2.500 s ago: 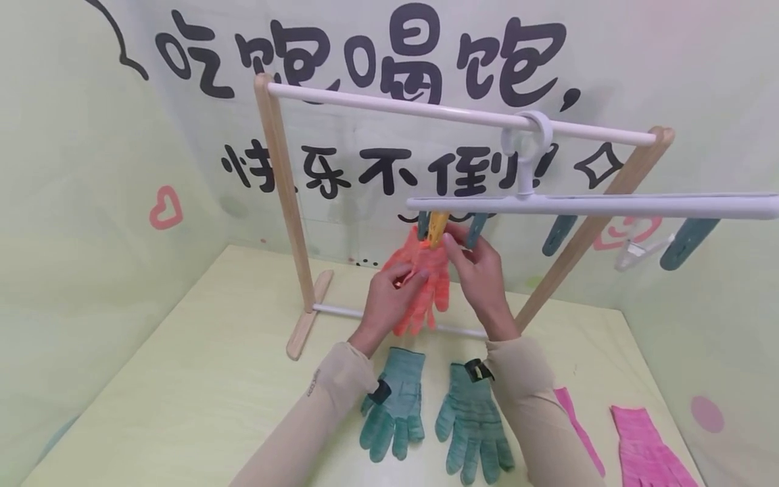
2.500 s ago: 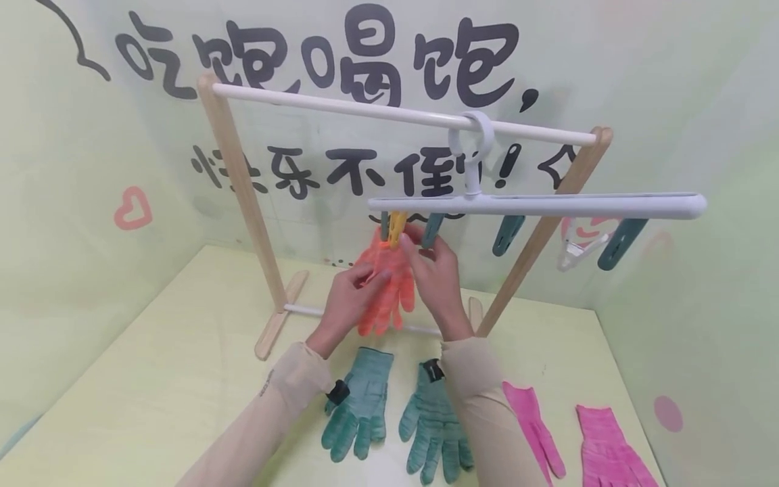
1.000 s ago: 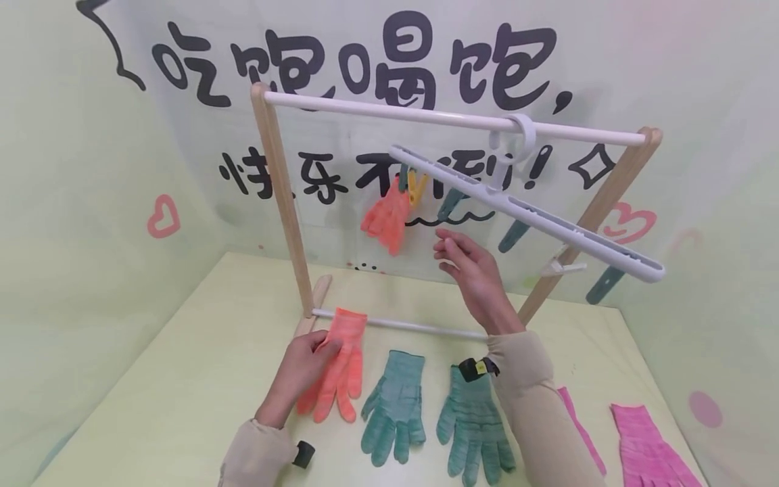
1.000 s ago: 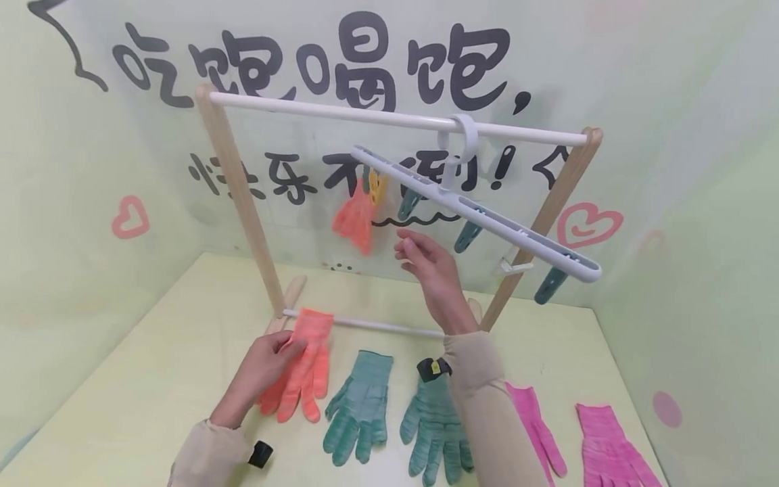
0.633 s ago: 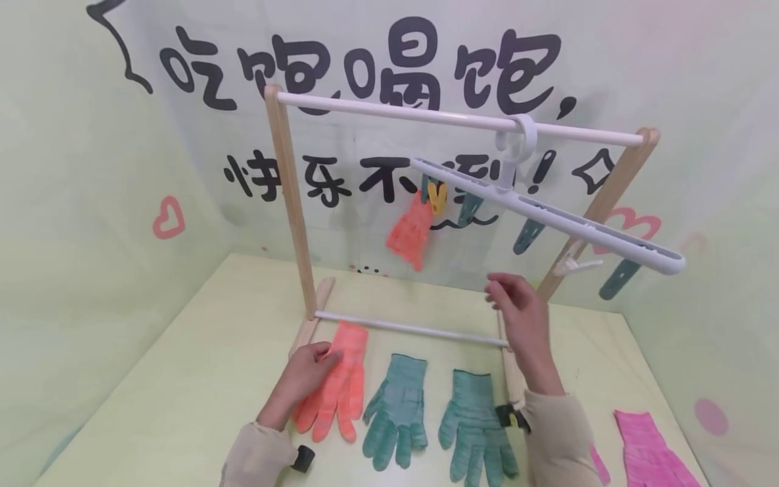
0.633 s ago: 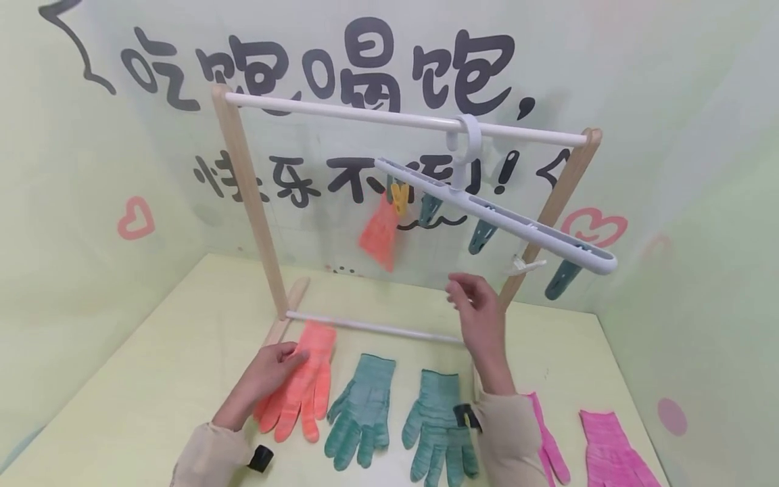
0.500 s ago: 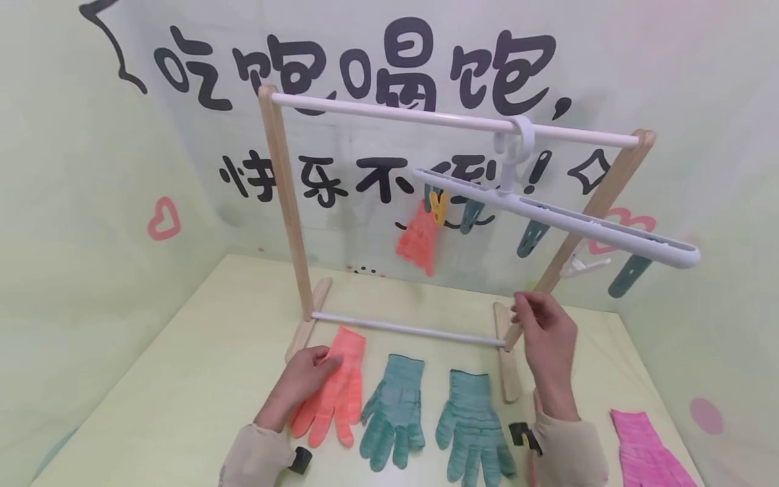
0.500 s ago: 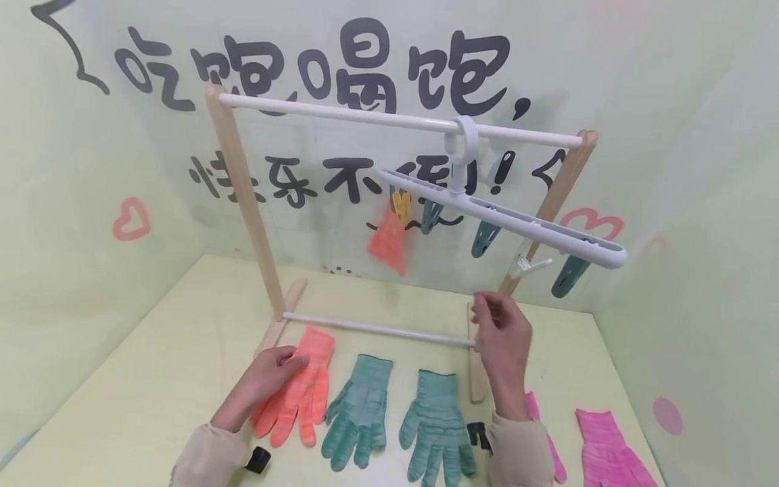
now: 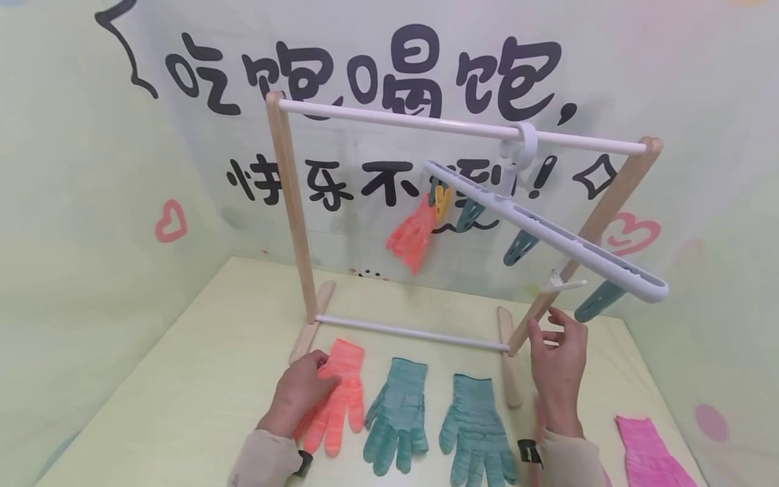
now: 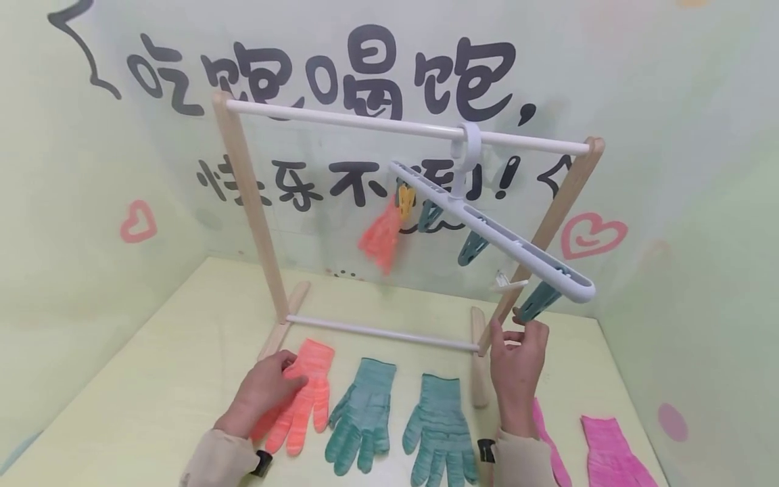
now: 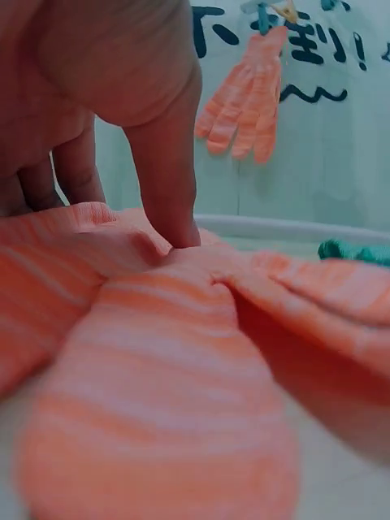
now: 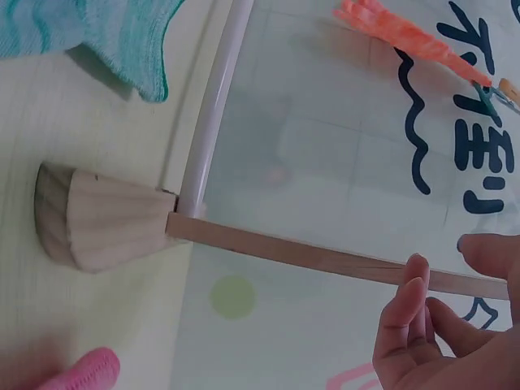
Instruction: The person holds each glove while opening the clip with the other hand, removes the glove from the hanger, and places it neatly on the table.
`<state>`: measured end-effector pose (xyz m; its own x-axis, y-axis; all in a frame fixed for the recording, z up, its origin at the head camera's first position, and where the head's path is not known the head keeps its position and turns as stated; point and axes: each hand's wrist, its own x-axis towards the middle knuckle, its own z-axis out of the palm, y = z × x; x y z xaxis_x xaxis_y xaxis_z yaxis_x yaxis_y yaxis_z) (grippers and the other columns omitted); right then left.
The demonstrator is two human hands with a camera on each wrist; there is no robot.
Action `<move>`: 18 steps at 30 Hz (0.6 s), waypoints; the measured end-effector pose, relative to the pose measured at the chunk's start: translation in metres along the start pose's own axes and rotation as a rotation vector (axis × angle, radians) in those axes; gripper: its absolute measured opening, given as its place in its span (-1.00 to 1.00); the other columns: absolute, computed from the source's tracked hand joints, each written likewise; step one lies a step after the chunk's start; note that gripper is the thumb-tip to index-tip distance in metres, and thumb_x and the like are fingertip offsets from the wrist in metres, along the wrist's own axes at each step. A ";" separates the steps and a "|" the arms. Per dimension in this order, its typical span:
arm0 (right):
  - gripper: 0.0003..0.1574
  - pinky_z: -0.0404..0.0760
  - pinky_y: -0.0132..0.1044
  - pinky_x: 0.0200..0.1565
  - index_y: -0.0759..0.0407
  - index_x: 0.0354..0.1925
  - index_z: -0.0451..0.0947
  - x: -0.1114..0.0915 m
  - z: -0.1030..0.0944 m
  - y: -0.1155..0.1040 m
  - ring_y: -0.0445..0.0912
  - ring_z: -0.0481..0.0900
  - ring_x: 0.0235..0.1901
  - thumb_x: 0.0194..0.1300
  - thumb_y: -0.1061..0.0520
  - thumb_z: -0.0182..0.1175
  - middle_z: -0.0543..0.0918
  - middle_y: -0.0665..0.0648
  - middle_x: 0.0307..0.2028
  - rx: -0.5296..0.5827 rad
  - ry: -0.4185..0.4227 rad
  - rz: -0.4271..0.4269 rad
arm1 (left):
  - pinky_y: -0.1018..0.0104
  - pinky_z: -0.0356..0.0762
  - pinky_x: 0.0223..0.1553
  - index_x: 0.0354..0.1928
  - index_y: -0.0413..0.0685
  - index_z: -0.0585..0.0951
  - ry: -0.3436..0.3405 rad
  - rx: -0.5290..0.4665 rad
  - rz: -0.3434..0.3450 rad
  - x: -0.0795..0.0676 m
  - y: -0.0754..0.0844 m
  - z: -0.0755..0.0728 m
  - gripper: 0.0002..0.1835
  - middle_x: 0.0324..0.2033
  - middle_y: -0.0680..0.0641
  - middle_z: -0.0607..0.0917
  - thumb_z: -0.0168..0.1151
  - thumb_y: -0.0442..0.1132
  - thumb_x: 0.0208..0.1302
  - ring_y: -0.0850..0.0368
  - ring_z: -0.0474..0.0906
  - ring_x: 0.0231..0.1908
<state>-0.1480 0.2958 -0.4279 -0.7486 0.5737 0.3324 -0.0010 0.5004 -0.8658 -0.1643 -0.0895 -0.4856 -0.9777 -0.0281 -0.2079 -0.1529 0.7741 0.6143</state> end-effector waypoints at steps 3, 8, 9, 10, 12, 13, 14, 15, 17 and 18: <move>-0.47 0.42 -0.76 -0.29 0.14 0.28 0.48 0.002 0.001 0.002 -0.53 0.45 -0.34 0.42 0.01 0.17 0.46 0.08 0.00 -0.039 -0.014 0.013 | 0.14 0.55 -0.28 0.05 -0.12 0.58 0.054 0.067 0.011 0.002 0.000 0.006 -0.57 -0.14 -0.11 0.70 0.40 -0.15 0.16 0.05 0.59 -0.27; -0.51 0.41 -0.74 -0.28 0.14 0.27 0.49 0.004 0.001 0.006 -0.55 0.46 -0.36 0.47 0.00 0.10 0.50 0.14 0.05 -0.057 -0.013 0.011 | 0.16 0.51 -0.35 0.02 -0.08 0.59 0.099 0.153 0.015 0.003 0.001 0.009 -0.56 -0.20 -0.10 0.70 0.43 -0.08 0.13 0.06 0.61 -0.30; -0.51 0.42 -0.72 -0.30 0.11 0.27 0.49 0.004 0.001 0.007 -0.54 0.48 -0.36 0.47 -0.01 0.09 0.52 0.12 0.06 -0.059 -0.016 0.015 | 0.16 0.51 -0.35 0.02 -0.08 0.58 0.100 0.157 0.012 0.002 0.000 0.008 -0.56 -0.21 -0.10 0.70 0.43 -0.07 0.13 0.06 0.61 -0.31; -0.52 0.42 -0.68 -0.33 0.08 0.28 0.48 0.004 0.001 0.007 -0.52 0.49 -0.37 0.47 -0.02 0.09 0.54 0.11 0.07 -0.059 -0.022 0.022 | 0.16 0.51 -0.36 0.01 -0.08 0.59 0.103 0.162 0.011 0.002 0.000 0.008 -0.56 -0.22 -0.10 0.69 0.43 -0.07 0.13 0.06 0.61 -0.31; -0.52 0.42 -0.62 -0.38 0.01 0.29 0.46 0.004 0.002 0.007 -0.48 0.50 -0.37 0.48 -0.05 0.07 0.58 0.07 0.09 -0.054 -0.037 0.041 | 0.15 0.51 -0.37 0.01 -0.08 0.59 0.109 0.166 0.015 0.001 0.000 0.007 -0.56 -0.23 -0.10 0.69 0.42 -0.06 0.13 0.06 0.61 -0.32; -0.52 0.42 -0.60 -0.39 -0.02 0.29 0.45 0.003 0.003 0.007 -0.47 0.51 -0.37 0.48 -0.06 0.07 0.60 0.05 0.11 -0.048 -0.043 0.050 | 0.14 0.51 -0.37 0.01 -0.09 0.58 0.110 0.165 0.017 0.001 -0.001 0.007 -0.56 -0.23 -0.10 0.69 0.41 -0.06 0.13 0.05 0.61 -0.32; -0.52 0.43 -0.59 -0.41 -0.04 0.30 0.44 0.003 0.003 0.007 -0.45 0.53 -0.37 0.49 -0.07 0.07 0.61 0.04 0.12 -0.038 -0.049 0.058 | 0.13 0.52 -0.37 0.02 -0.09 0.58 0.111 0.165 0.019 0.001 -0.001 0.007 -0.56 -0.23 -0.10 0.68 0.41 -0.05 0.14 0.05 0.61 -0.31; -0.52 0.43 -0.57 -0.42 -0.04 0.30 0.43 0.004 0.004 0.007 -0.42 0.54 -0.37 0.49 -0.06 0.06 0.61 0.04 0.14 -0.028 -0.054 0.059 | 0.13 0.52 -0.36 0.02 -0.09 0.58 0.112 0.163 0.020 0.000 -0.001 0.007 -0.55 -0.23 -0.10 0.68 0.40 -0.05 0.14 0.04 0.61 -0.31; -0.53 0.44 -0.59 -0.40 -0.02 0.30 0.42 0.004 0.006 0.008 -0.40 0.56 -0.37 0.50 -0.04 0.05 0.61 0.06 0.18 -0.005 -0.056 0.056 | 0.12 0.53 -0.36 0.03 -0.10 0.58 0.116 0.159 0.023 0.000 -0.001 0.007 -0.55 -0.23 -0.11 0.67 0.40 -0.05 0.15 0.04 0.61 -0.31; -0.54 0.45 -0.60 -0.39 -0.01 0.29 0.42 0.004 0.007 0.008 -0.39 0.57 -0.37 0.50 -0.02 0.05 0.61 0.07 0.19 0.002 -0.055 0.050 | 0.12 0.53 -0.36 0.03 -0.11 0.58 0.116 0.160 0.022 0.000 -0.002 0.007 -0.54 -0.23 -0.11 0.67 0.39 -0.04 0.15 0.04 0.61 -0.31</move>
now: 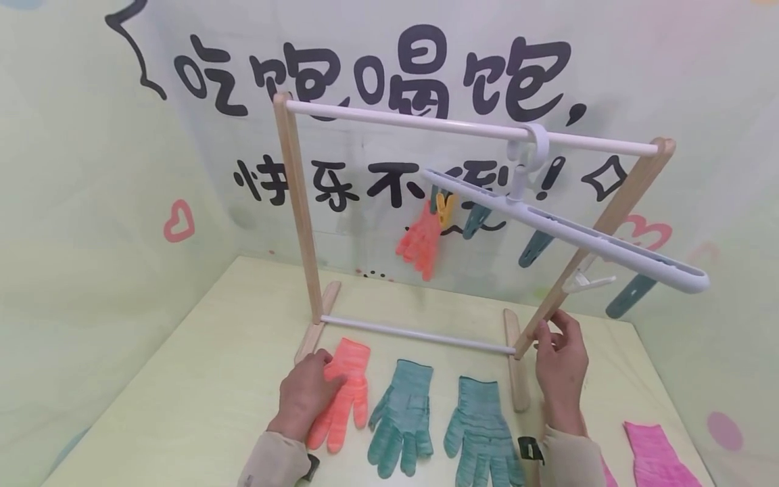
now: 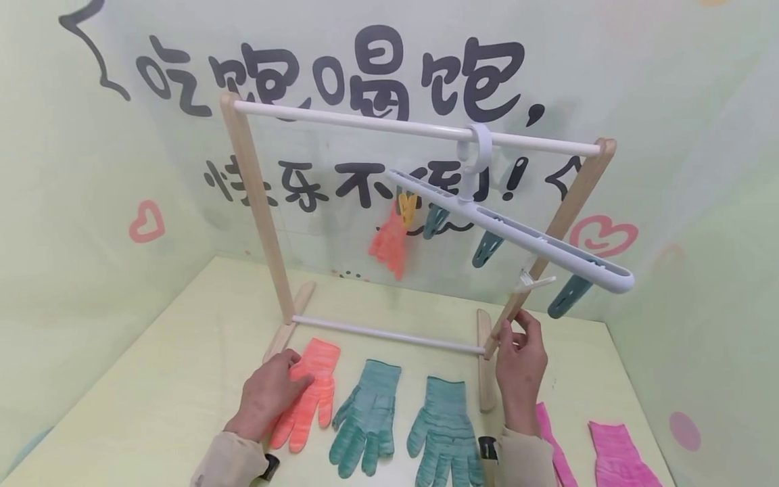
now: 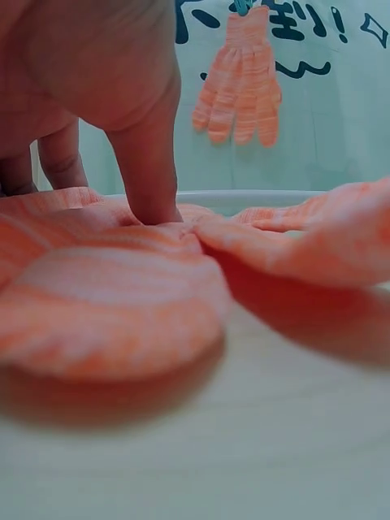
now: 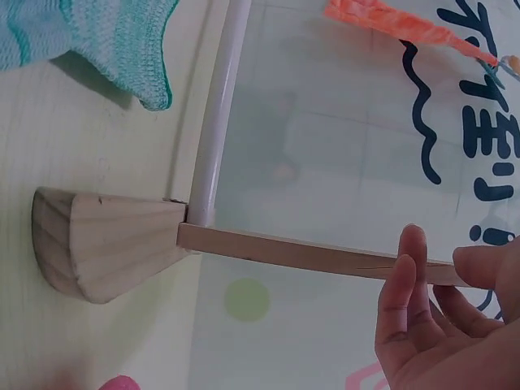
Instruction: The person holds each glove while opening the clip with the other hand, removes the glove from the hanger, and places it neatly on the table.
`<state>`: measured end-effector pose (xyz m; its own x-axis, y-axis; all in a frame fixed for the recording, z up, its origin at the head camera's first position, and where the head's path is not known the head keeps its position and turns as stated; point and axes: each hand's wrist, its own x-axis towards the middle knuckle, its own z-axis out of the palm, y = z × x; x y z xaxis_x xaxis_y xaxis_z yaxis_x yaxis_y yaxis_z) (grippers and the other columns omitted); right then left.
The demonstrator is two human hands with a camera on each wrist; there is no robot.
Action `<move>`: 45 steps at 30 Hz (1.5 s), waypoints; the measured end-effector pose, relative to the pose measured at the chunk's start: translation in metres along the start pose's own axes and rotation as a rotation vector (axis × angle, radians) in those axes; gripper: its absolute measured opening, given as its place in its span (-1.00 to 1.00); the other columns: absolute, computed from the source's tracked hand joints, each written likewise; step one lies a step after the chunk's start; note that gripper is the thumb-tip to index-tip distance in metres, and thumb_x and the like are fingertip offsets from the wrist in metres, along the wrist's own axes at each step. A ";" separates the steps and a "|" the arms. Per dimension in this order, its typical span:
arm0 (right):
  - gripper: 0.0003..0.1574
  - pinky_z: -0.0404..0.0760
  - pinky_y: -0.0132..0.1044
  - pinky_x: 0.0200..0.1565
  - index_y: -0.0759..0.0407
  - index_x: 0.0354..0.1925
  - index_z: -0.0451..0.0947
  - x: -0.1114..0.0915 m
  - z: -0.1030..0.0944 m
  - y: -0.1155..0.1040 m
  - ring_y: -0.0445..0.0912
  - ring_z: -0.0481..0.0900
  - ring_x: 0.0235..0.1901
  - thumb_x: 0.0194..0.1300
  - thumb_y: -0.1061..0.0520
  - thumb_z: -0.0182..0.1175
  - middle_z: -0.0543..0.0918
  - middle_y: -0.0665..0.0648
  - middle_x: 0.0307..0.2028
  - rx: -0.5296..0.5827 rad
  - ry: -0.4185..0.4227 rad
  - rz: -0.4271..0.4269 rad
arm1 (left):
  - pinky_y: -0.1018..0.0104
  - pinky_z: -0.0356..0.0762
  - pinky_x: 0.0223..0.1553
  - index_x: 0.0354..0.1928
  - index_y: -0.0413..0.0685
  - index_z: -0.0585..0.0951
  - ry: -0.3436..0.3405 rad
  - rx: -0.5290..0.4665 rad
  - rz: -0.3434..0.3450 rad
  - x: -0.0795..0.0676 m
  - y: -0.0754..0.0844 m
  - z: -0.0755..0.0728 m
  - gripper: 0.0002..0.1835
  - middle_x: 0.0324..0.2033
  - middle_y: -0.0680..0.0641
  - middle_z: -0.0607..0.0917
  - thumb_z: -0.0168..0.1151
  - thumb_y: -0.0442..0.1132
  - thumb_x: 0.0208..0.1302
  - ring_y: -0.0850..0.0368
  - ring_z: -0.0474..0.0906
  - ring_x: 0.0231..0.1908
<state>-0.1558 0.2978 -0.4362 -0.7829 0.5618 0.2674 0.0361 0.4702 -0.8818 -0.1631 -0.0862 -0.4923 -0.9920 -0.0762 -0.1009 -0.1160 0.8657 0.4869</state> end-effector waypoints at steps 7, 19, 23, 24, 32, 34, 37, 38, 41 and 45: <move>-0.55 0.50 -0.68 -0.29 0.00 0.29 0.42 0.001 0.001 0.006 -0.43 0.59 -0.39 0.51 -0.02 0.03 0.61 0.08 0.17 0.025 0.004 -0.003 | 0.17 0.50 -0.39 0.06 -0.11 0.56 -0.002 0.012 -0.007 0.001 0.003 0.004 -0.53 -0.25 -0.11 0.64 0.38 -0.03 0.17 0.07 0.56 -0.37; -0.55 0.50 -0.65 -0.31 0.02 0.28 0.44 0.002 0.000 0.014 -0.39 0.59 -0.38 0.52 -0.03 0.02 0.67 0.14 -0.05 0.014 -0.010 0.028 | 0.21 0.45 -0.42 0.04 -0.10 0.55 -0.013 0.008 -0.012 0.000 0.005 0.008 -0.53 -0.24 -0.10 0.57 0.38 -0.01 0.17 0.08 0.52 -0.41; -0.55 0.52 -0.67 -0.29 0.02 0.28 0.44 0.003 0.000 0.014 -0.39 0.60 -0.37 0.52 -0.04 0.01 0.66 0.13 -0.05 0.011 -0.018 0.020 | 0.24 0.44 -0.44 -0.01 -0.12 0.56 0.010 0.008 -0.010 0.001 0.006 0.007 -0.57 -0.21 -0.13 0.55 0.38 -0.02 0.18 0.09 0.49 -0.44; -0.54 0.53 -0.67 -0.29 0.03 0.29 0.43 0.003 0.000 0.014 -0.39 0.60 -0.37 0.52 -0.03 0.01 0.65 0.12 -0.04 0.011 -0.022 0.019 | 0.24 0.43 -0.45 -0.02 -0.13 0.56 0.028 0.004 -0.004 0.001 0.006 0.006 -0.58 -0.20 -0.14 0.54 0.38 -0.03 0.19 0.08 0.48 -0.45; -0.56 0.60 -0.57 -0.26 0.02 0.27 0.45 0.006 0.004 0.013 -0.32 0.62 -0.37 0.51 -0.03 0.02 0.65 0.15 -0.18 0.064 -0.038 0.021 | 0.02 0.58 -0.19 -0.03 -0.07 0.62 0.254 -0.124 0.149 0.004 0.017 -0.001 -0.71 -0.05 -0.13 0.57 0.32 -0.13 0.26 -0.11 0.60 -0.21; -0.56 0.60 -0.56 -0.27 0.04 0.27 0.45 0.006 0.005 0.012 -0.34 0.61 -0.39 0.51 -0.01 0.03 0.65 0.15 -0.19 0.079 -0.046 0.014 | 0.01 0.59 -0.11 -0.04 -0.06 0.62 0.253 -0.187 0.177 0.005 0.022 -0.002 -0.75 -0.02 -0.11 0.57 0.31 -0.16 0.28 -0.09 0.61 -0.09; -0.56 0.59 -0.57 -0.30 0.08 0.28 0.45 0.008 0.006 0.013 -0.38 0.60 -0.42 0.51 0.03 0.04 0.64 0.17 -0.16 0.095 -0.051 0.005 | 0.04 0.59 -0.04 -0.04 -0.03 0.61 0.241 -0.247 0.213 0.006 0.032 -0.005 -0.78 0.00 -0.05 0.57 0.29 -0.18 0.30 -0.03 0.59 0.00; -0.56 0.59 -0.57 -0.30 0.08 0.28 0.45 0.008 0.006 0.014 -0.38 0.59 -0.43 0.51 0.04 0.04 0.64 0.19 -0.15 0.098 -0.051 0.004 | 0.06 0.59 -0.04 -0.04 -0.01 0.61 0.239 -0.259 0.222 0.007 0.036 -0.006 -0.78 0.01 -0.03 0.57 0.28 -0.17 0.32 -0.02 0.59 0.01; -0.55 0.60 -0.56 -0.29 0.06 0.28 0.44 0.008 0.006 0.013 -0.37 0.59 -0.41 0.52 0.02 0.03 0.62 0.16 -0.08 0.093 -0.058 0.011 | 0.11 0.59 -0.06 -0.02 0.03 0.60 0.243 -0.269 0.242 0.012 0.050 -0.014 -0.78 0.01 -0.01 0.56 0.25 -0.13 0.35 -0.02 0.59 0.02; -0.56 0.60 -0.57 -0.26 0.04 0.28 0.43 0.007 0.004 0.011 -0.36 0.59 -0.38 0.52 -0.01 0.02 0.60 0.10 -0.01 0.073 -0.062 0.026 | 0.11 0.60 -0.06 0.02 0.04 0.59 0.246 -0.264 0.285 0.027 0.067 -0.029 -0.76 0.02 -0.04 0.56 0.21 -0.08 0.39 -0.02 0.57 0.03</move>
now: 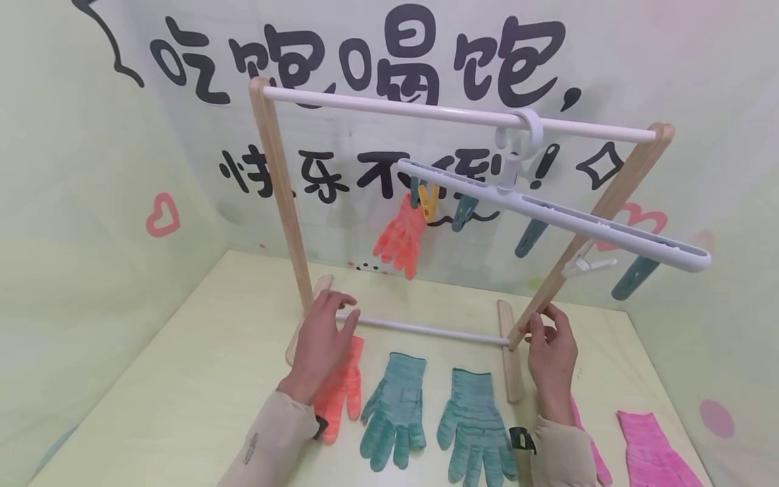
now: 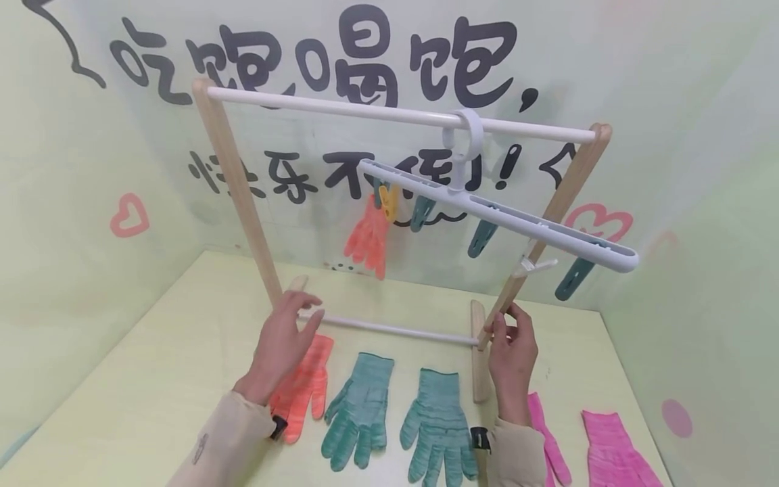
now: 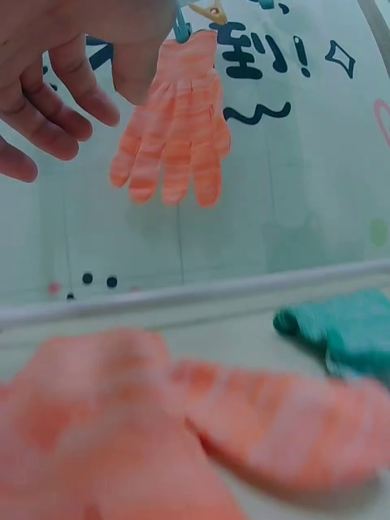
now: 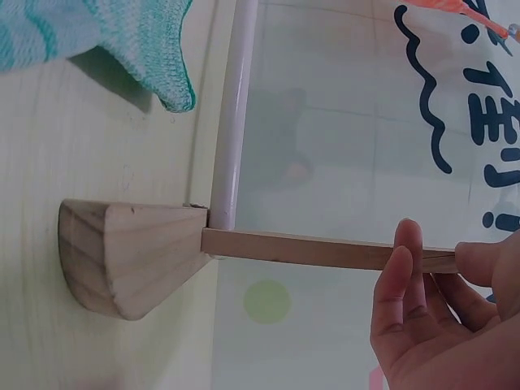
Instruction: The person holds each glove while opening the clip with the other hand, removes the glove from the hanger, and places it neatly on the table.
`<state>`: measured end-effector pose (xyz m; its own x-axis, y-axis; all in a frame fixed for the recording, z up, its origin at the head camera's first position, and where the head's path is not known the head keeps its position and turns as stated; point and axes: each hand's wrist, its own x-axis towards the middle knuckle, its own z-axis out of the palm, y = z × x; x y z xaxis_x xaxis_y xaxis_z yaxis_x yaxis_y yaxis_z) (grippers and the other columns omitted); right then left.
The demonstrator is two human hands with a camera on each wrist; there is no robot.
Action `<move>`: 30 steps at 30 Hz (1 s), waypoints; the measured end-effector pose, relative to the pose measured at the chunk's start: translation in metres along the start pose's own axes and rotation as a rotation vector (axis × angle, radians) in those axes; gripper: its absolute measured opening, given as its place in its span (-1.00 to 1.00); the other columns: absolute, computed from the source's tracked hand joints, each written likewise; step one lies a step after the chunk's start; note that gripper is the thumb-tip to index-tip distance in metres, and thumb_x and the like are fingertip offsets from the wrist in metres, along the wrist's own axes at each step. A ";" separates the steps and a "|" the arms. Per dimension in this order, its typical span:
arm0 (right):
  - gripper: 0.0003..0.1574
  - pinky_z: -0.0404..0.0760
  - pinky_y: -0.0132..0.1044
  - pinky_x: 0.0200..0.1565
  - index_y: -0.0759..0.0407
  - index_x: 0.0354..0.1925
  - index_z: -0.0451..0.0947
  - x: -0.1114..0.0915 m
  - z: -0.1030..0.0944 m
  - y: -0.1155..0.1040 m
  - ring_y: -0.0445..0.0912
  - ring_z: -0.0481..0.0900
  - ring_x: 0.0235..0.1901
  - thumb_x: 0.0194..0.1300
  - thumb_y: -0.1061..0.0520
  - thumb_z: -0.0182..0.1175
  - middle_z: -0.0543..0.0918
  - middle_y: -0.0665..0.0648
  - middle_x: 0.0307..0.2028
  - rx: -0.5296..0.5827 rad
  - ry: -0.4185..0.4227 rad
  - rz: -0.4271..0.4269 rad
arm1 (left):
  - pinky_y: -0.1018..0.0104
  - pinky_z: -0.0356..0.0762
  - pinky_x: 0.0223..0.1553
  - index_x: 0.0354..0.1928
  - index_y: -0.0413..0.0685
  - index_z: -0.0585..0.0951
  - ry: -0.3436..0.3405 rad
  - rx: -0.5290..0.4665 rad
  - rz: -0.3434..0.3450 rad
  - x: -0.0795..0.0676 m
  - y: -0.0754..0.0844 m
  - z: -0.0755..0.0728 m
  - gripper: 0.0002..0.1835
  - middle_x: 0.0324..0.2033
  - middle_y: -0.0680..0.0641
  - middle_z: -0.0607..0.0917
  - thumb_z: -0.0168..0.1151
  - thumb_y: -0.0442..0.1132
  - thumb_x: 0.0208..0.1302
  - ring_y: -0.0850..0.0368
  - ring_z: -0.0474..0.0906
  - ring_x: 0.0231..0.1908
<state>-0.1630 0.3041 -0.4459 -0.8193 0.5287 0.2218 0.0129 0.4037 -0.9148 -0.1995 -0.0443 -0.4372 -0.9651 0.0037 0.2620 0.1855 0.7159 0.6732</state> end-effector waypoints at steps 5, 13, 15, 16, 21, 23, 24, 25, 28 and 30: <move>-0.56 0.58 -0.59 -0.28 0.05 0.28 0.43 0.001 0.001 0.001 -0.38 0.59 -0.39 0.52 0.00 0.02 0.59 0.09 0.00 -0.006 0.009 -0.006 | 0.07 0.56 0.05 0.06 -0.01 0.58 0.000 -0.015 0.094 0.034 0.018 -0.004 -0.71 0.06 -0.04 0.56 0.17 -0.05 0.42 -0.05 0.54 0.08; -0.53 0.57 -0.60 -0.29 0.08 0.30 0.41 0.001 0.003 0.003 -0.41 0.57 -0.40 0.52 0.00 0.02 0.58 0.12 0.02 0.010 -0.009 -0.025 | 0.01 0.53 0.14 0.30 -0.05 0.43 -0.043 -0.075 0.145 0.086 0.043 -0.002 -0.48 0.22 -0.09 0.51 0.16 0.03 0.41 -0.02 0.49 0.18; -0.52 0.56 -0.62 -0.30 0.07 0.31 0.40 0.000 0.003 0.004 -0.43 0.56 -0.40 0.52 0.00 0.03 0.58 0.13 0.05 0.010 -0.006 -0.020 | 0.02 0.50 0.19 0.35 -0.07 0.38 -0.064 -0.107 0.143 0.097 0.047 0.002 -0.42 0.25 -0.12 0.49 0.16 0.06 0.41 -0.03 0.46 0.20; -0.52 0.56 -0.62 -0.30 0.07 0.31 0.40 0.000 0.003 0.004 -0.43 0.56 -0.40 0.51 0.00 0.03 0.58 0.13 0.05 0.010 -0.003 -0.017 | 0.03 0.49 0.21 0.36 -0.08 0.36 -0.073 -0.119 0.142 0.102 0.049 0.004 -0.39 0.26 -0.14 0.47 0.16 0.07 0.41 -0.04 0.45 0.21; -0.53 0.56 -0.63 -0.30 0.06 0.31 0.40 0.000 0.002 0.007 -0.43 0.57 -0.39 0.51 0.02 0.04 0.57 0.11 0.10 0.016 0.007 -0.022 | 0.01 0.40 0.32 0.40 -0.12 0.29 -0.093 -0.164 0.121 0.117 0.056 0.013 -0.30 0.31 -0.16 0.42 0.19 0.09 0.37 -0.12 0.41 0.29; -0.54 0.57 -0.63 -0.29 0.04 0.30 0.40 0.000 0.002 0.009 -0.42 0.58 -0.38 0.51 0.02 0.04 0.57 0.08 0.10 0.014 0.009 -0.020 | 0.00 0.39 0.34 0.40 -0.11 0.28 -0.096 -0.184 0.107 0.121 0.058 0.016 -0.29 0.33 -0.16 0.41 0.22 0.09 0.36 -0.14 0.40 0.31; -0.54 0.57 -0.62 -0.29 0.03 0.30 0.40 0.000 0.003 0.009 -0.41 0.58 -0.38 0.51 0.02 0.04 0.57 0.07 0.09 0.015 0.011 -0.017 | 0.00 0.39 0.34 0.41 -0.10 0.28 -0.097 -0.200 0.103 0.123 0.058 0.017 -0.28 0.33 -0.16 0.40 0.23 0.08 0.35 -0.14 0.39 0.31; -0.54 0.57 -0.62 -0.29 0.02 0.30 0.40 0.001 0.003 0.010 -0.41 0.58 -0.38 0.51 0.03 0.04 0.57 0.05 0.08 0.015 0.011 -0.014 | 0.00 0.38 0.35 0.41 -0.10 0.28 -0.099 -0.225 0.096 0.125 0.059 0.018 -0.28 0.34 -0.16 0.40 0.24 0.07 0.34 -0.14 0.38 0.32; -0.54 0.58 -0.62 -0.28 0.00 0.31 0.40 0.001 0.004 0.011 -0.40 0.58 -0.37 0.51 0.03 0.04 0.57 0.03 0.08 0.009 0.011 -0.012 | 0.00 0.36 0.38 0.41 -0.06 0.29 -0.099 -0.310 0.082 0.130 0.061 0.021 -0.28 0.36 -0.13 0.40 0.29 0.03 0.31 -0.11 0.35 0.35; -0.55 0.59 -0.60 -0.28 0.01 0.31 0.40 0.001 0.004 0.011 -0.39 0.58 -0.37 0.51 0.03 0.05 0.57 0.02 0.07 0.015 0.009 -0.015 | -0.01 0.35 0.39 0.41 -0.06 0.30 -0.094 -0.385 0.082 0.132 0.063 0.022 -0.27 0.36 -0.11 0.42 0.32 0.00 0.28 -0.08 0.34 0.37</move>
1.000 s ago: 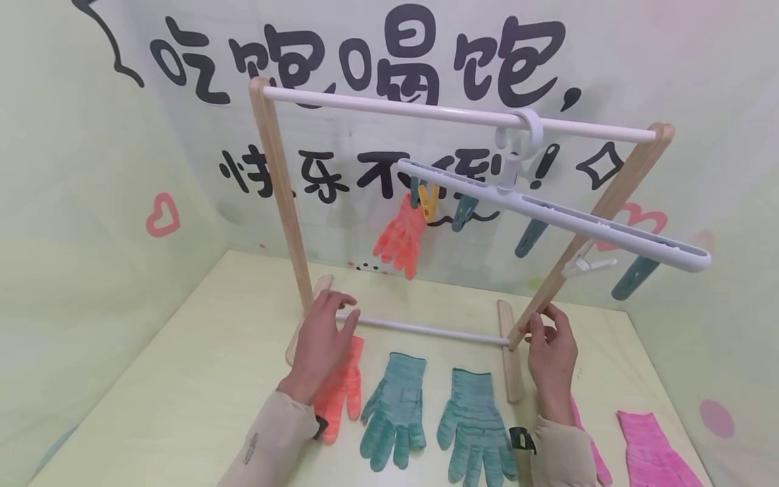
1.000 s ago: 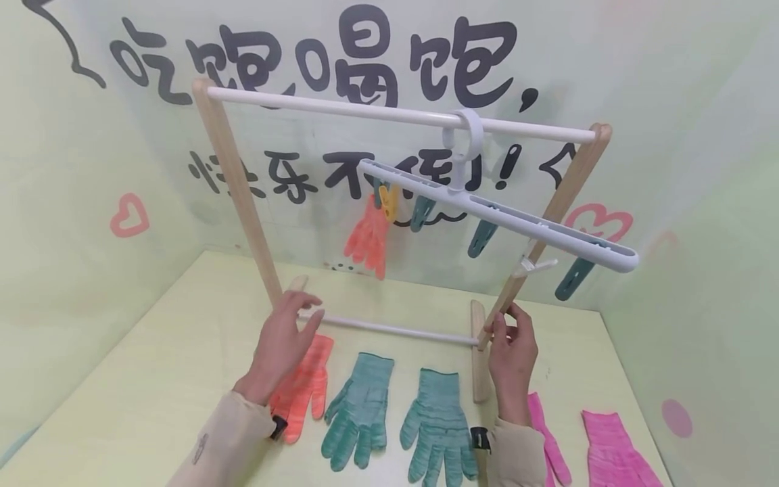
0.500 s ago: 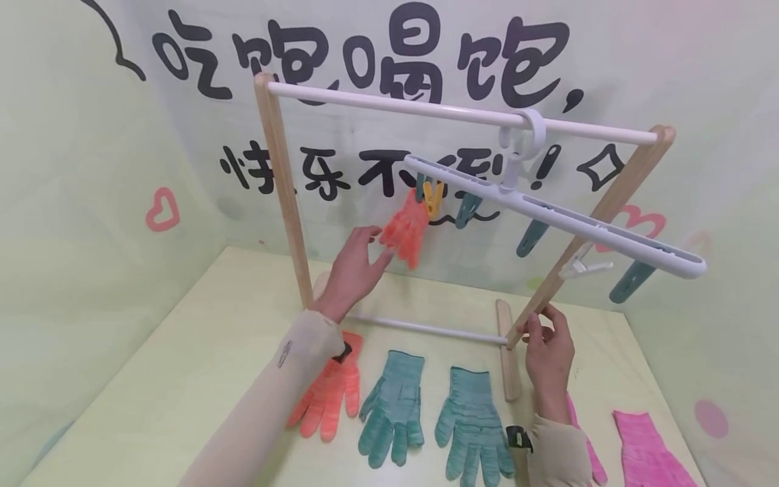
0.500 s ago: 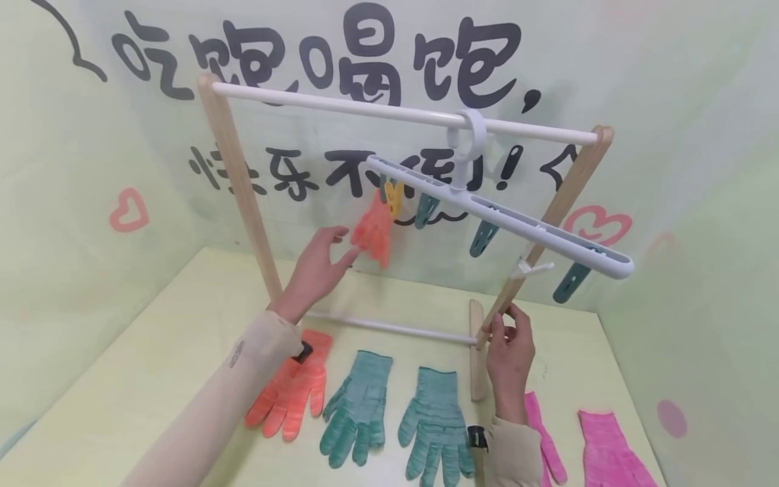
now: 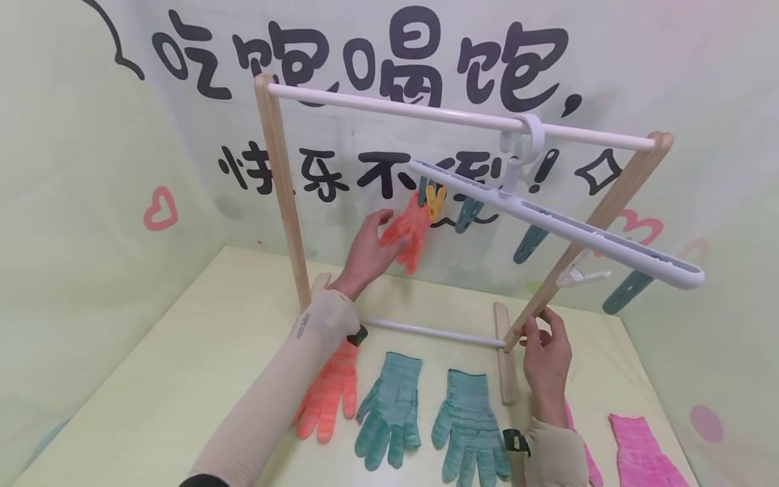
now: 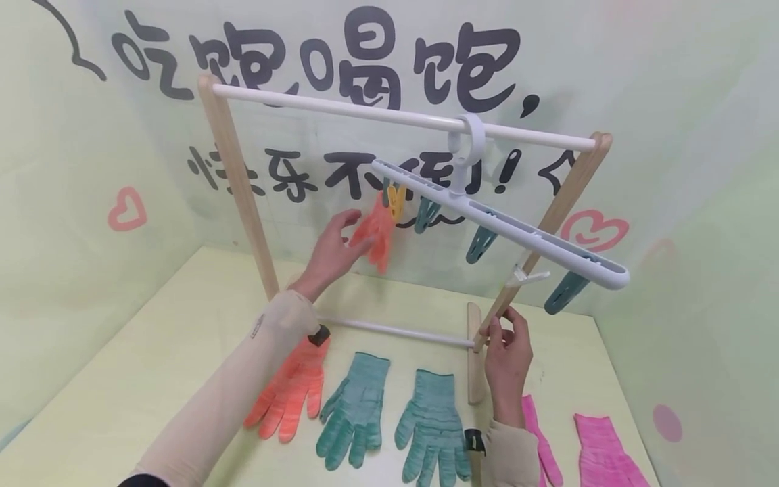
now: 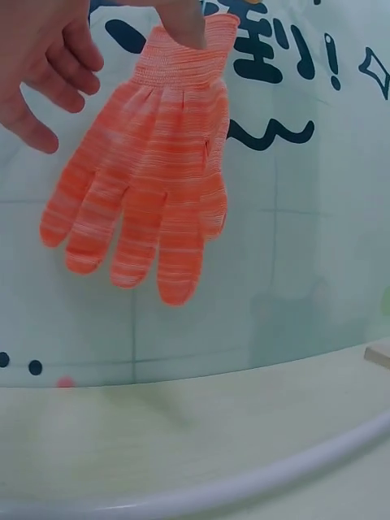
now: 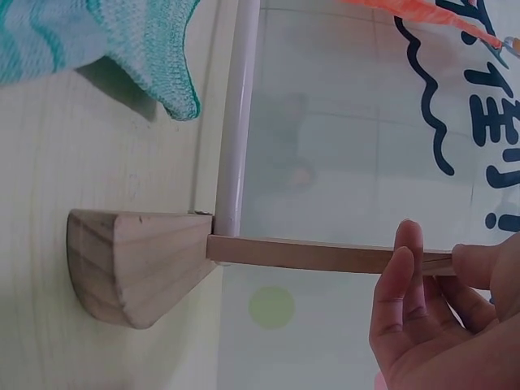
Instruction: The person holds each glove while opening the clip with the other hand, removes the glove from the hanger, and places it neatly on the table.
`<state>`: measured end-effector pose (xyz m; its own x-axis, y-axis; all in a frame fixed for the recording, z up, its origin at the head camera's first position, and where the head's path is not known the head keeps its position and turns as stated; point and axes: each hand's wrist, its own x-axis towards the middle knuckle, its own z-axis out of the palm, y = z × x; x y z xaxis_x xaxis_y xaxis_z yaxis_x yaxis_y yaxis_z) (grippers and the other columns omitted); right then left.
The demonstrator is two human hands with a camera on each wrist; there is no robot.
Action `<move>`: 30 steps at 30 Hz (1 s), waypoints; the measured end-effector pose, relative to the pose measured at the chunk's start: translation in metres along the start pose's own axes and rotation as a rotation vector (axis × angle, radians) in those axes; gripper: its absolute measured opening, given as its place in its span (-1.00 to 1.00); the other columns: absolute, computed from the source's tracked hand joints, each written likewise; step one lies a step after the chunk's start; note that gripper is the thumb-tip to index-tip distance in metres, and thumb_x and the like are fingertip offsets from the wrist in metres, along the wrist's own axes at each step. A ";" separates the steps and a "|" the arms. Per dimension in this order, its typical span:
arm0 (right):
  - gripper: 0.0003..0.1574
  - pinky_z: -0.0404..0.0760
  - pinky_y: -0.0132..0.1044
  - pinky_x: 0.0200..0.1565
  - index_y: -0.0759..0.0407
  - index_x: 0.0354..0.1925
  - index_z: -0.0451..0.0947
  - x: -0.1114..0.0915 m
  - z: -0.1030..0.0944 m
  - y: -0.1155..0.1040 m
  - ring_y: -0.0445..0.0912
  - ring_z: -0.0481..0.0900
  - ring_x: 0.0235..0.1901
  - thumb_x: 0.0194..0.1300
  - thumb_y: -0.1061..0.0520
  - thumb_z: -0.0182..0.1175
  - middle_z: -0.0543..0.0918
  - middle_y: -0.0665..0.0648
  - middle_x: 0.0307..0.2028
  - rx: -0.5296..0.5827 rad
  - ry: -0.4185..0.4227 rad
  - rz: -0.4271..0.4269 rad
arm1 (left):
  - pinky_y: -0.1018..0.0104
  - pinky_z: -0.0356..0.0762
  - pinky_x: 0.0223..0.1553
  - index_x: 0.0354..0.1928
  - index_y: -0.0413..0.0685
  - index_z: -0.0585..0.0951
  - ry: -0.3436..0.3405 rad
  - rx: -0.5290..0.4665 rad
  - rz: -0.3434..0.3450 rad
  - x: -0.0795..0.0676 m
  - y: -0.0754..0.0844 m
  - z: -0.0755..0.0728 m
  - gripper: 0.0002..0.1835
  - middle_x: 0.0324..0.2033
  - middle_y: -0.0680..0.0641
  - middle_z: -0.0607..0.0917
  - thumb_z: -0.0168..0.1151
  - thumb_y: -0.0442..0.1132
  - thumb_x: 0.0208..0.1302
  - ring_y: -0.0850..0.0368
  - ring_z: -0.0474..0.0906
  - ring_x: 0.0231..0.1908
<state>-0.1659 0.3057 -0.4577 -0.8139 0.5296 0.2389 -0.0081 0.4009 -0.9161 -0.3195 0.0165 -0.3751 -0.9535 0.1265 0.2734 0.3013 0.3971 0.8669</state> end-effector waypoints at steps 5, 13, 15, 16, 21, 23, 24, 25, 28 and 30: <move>-0.56 0.63 -0.52 -0.27 0.02 0.30 0.41 -0.001 0.000 0.001 -0.38 0.60 -0.38 0.51 0.05 0.04 0.58 0.02 0.05 -0.002 -0.002 -0.003 | -0.07 0.35 0.37 0.40 -0.06 0.33 0.004 -0.144 0.018 0.006 0.001 0.007 -0.27 0.33 -0.09 0.48 0.38 -0.05 0.24 -0.02 0.37 0.35; -0.55 0.64 -0.51 -0.28 0.06 0.30 0.40 -0.002 -0.001 0.000 -0.39 0.61 -0.38 0.51 0.06 0.04 0.57 0.08 0.11 0.030 -0.013 0.007 | -0.08 0.33 0.36 0.41 0.01 0.34 -0.028 -0.178 -0.011 0.012 -0.001 0.015 -0.25 0.31 -0.04 0.53 0.38 0.03 0.23 0.01 0.38 0.35; -0.54 0.63 -0.53 -0.28 0.06 0.31 0.40 -0.002 -0.001 -0.001 -0.38 0.60 -0.37 0.51 0.05 0.04 0.56 0.08 0.12 0.031 -0.015 0.013 | -0.05 0.32 0.39 0.43 0.09 0.33 -0.045 -0.161 -0.021 0.014 -0.001 0.015 -0.23 0.36 0.00 0.47 0.37 0.07 0.23 0.03 0.33 0.39; -0.54 0.62 -0.54 -0.27 0.05 0.30 0.40 -0.002 -0.001 -0.001 -0.38 0.60 -0.37 0.51 0.04 0.04 0.56 0.07 0.11 0.035 -0.016 0.017 | -0.03 0.32 0.40 0.44 0.13 0.32 -0.055 -0.155 -0.023 0.016 0.000 0.015 -0.22 0.38 0.02 0.45 0.37 0.09 0.23 0.04 0.31 0.40; -0.54 0.62 -0.51 -0.24 0.01 0.31 0.40 -0.002 0.000 -0.002 -0.34 0.61 -0.36 0.50 0.02 0.06 0.56 0.06 0.07 0.039 -0.031 0.030 | 0.01 0.36 0.39 0.46 0.23 0.28 -0.092 -0.164 -0.016 0.022 0.004 0.015 -0.23 0.38 0.01 0.41 0.35 0.07 0.24 0.03 0.33 0.37; -0.53 0.62 -0.51 -0.24 0.01 0.32 0.40 -0.002 0.000 -0.002 -0.35 0.60 -0.37 0.50 0.03 0.06 0.56 0.07 0.07 0.034 -0.035 0.028 | 0.01 0.39 0.37 0.46 0.22 0.28 -0.097 -0.172 -0.007 0.024 0.005 0.016 -0.24 0.35 0.00 0.43 0.35 0.04 0.26 0.03 0.34 0.34; -0.53 0.62 -0.50 -0.24 0.01 0.32 0.39 -0.002 -0.001 -0.001 -0.36 0.60 -0.37 0.50 0.04 0.06 0.56 0.07 0.07 0.033 -0.035 0.028 | 0.02 0.39 0.37 0.46 0.19 0.30 -0.098 -0.173 0.002 0.025 0.005 0.016 -0.25 0.33 -0.01 0.45 0.35 0.01 0.26 0.03 0.35 0.32; -0.53 0.63 -0.50 -0.24 0.01 0.32 0.39 -0.002 0.000 0.000 -0.36 0.60 -0.37 0.50 0.04 0.06 0.56 0.06 0.07 0.029 -0.032 0.026 | 0.03 0.40 0.36 0.45 0.17 0.31 -0.098 -0.171 0.011 0.026 0.005 0.017 -0.27 0.29 -0.01 0.48 0.35 0.00 0.27 0.04 0.36 0.30; -0.53 0.62 -0.52 -0.25 -0.02 0.32 0.40 0.000 -0.001 0.001 -0.33 0.61 -0.37 0.50 0.03 0.06 0.56 0.03 0.06 0.030 -0.029 0.036 | 0.05 0.45 0.28 0.39 0.10 0.38 -0.084 -0.168 0.034 0.028 0.006 0.019 -0.34 0.17 -0.02 0.56 0.34 -0.03 0.27 0.06 0.41 0.19; -0.53 0.61 -0.54 -0.25 -0.03 0.32 0.39 0.000 -0.002 -0.001 -0.31 0.62 -0.36 0.50 0.02 0.06 0.56 0.02 0.04 0.031 -0.029 0.038 | 0.08 0.48 0.20 0.35 0.06 0.43 -0.069 -0.169 0.034 0.028 0.007 0.021 -0.38 0.09 -0.03 0.60 0.33 -0.04 0.28 0.06 0.44 0.11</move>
<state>-0.1652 0.3071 -0.4565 -0.8305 0.5219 0.1944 0.0057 0.3571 -0.9341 -0.3442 0.0419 -0.3700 -0.9386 0.2017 0.2799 0.3237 0.2336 0.9169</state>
